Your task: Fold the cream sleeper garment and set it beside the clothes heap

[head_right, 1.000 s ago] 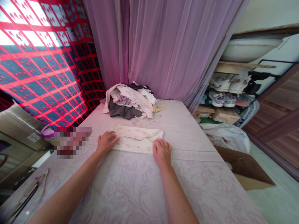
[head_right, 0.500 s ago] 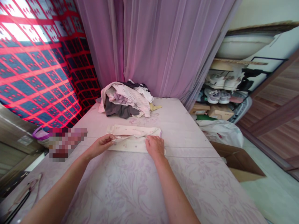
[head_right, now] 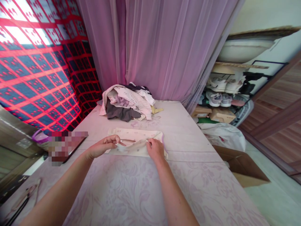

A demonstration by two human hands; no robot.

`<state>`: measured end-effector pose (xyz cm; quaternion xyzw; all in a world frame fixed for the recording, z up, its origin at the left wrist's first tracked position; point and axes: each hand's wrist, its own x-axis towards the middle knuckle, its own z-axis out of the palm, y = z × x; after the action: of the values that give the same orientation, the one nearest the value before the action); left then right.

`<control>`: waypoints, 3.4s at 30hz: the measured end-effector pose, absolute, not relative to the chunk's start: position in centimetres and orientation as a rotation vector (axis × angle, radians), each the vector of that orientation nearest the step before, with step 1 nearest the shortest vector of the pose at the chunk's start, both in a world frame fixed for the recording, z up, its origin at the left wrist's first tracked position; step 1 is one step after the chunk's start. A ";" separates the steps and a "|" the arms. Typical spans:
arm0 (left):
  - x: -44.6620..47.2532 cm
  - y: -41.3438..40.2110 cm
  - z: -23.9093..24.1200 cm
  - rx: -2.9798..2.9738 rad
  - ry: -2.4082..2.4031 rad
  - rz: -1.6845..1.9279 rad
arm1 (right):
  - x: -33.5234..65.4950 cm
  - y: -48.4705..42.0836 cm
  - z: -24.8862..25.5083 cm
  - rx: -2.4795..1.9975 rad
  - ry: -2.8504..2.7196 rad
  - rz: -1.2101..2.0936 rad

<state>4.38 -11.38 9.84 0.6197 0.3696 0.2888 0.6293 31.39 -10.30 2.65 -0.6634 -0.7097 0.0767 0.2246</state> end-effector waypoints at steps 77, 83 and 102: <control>6.6 -15.0 1.1 2.585 1.786 0.350 | 28.9 -14.1 1.7 -1.208 -2.319 0.097; 6.9 -15.1 2.4 2.468 1.796 0.383 | 28.9 -14.0 1.3 -1.163 -2.318 0.053; 4.3 -12.0 5.0 1.922 2.308 0.489 | 28.4 -14.2 1.0 -1.062 -2.252 0.113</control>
<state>4.28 -11.98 5.01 0.6308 0.7575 0.1606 0.0495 28.43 -14.18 1.02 -0.4037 -0.8563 0.0429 0.3192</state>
